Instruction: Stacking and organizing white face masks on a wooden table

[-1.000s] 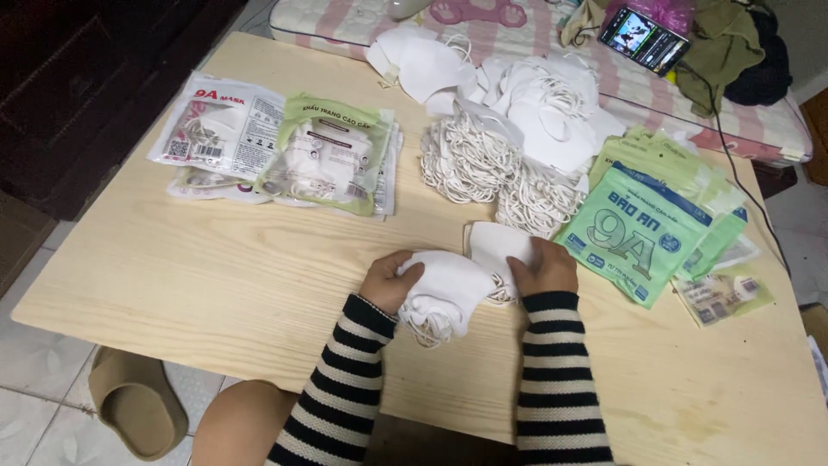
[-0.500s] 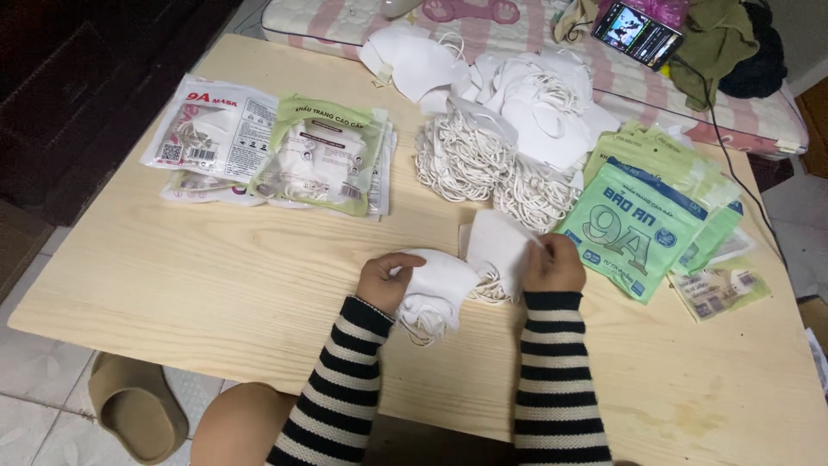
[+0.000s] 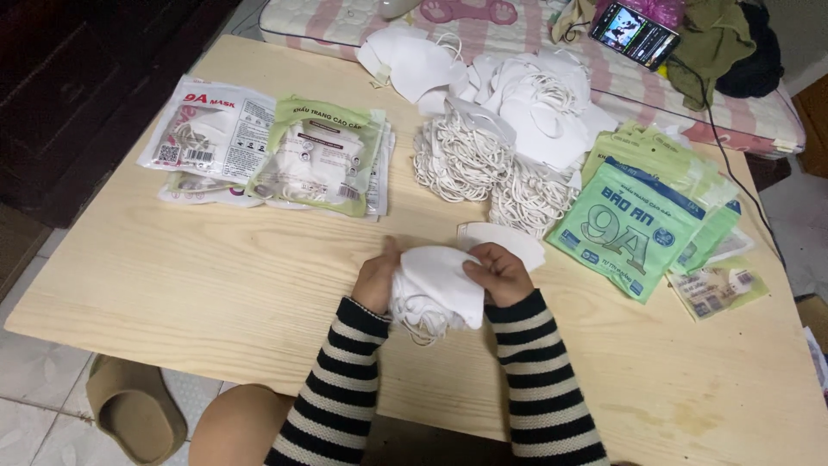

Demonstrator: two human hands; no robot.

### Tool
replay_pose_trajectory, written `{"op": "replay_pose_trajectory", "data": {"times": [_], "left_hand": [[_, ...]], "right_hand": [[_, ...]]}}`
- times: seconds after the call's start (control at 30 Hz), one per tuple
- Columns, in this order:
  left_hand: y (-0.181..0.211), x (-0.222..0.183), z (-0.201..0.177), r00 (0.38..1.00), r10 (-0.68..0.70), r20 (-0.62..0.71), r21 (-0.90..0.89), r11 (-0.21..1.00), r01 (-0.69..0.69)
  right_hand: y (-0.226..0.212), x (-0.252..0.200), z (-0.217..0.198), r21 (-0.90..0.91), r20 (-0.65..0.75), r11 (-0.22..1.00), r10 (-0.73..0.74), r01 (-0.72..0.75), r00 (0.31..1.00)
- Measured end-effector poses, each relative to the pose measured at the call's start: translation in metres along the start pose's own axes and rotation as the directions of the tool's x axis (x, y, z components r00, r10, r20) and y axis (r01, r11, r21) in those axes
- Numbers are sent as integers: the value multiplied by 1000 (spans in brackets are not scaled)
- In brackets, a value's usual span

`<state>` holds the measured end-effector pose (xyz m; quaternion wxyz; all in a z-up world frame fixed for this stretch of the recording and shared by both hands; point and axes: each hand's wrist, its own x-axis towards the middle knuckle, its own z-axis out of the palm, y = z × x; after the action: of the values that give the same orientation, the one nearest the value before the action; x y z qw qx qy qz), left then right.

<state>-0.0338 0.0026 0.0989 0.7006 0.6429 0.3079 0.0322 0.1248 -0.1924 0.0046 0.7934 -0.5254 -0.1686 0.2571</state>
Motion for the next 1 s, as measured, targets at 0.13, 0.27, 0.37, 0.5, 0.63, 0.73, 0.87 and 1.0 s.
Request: {"op": "replay_pose_trajectory", "data": {"times": [0.13, 0.27, 0.37, 0.5, 0.63, 0.73, 0.87, 1.0], "left_hand": [[25, -28, 15, 998, 35, -53, -206, 978, -46], [0, -9, 8, 997, 53, -56, -74, 996, -58], [7, -15, 10, 997, 47, -63, -116, 992, -54], [-28, 20, 3, 999, -9, -34, -120, 993, 5], [-34, 22, 22, 993, 70, -98, -298, 950, -97], [-50, 36, 20, 990, 102, -100, -342, 930, -130], [-79, 64, 14, 984, 135, -118, -200, 967, -156], [-80, 70, 15, 972, 134, -193, 169, 980, -102]], "right_hand": [[-14, 0, -6, 95, 50, 995, 20, -24, 999], [-36, -4, -8, 224, 216, 974, -8, -42, 976], [-21, 3, -8, 46, 126, 998, -41, 35, 991], [-26, -11, 24, -401, -39, 913, -99, 76, 994], [-42, -9, 27, -551, -29, 816, -227, 174, 974], [-61, -11, 12, -887, -152, 454, -455, 81, 877], [-42, 1, -40, -995, -86, 3, -461, -95, 883], [-39, 7, -45, -971, -228, 1, -312, -240, 922]]}}
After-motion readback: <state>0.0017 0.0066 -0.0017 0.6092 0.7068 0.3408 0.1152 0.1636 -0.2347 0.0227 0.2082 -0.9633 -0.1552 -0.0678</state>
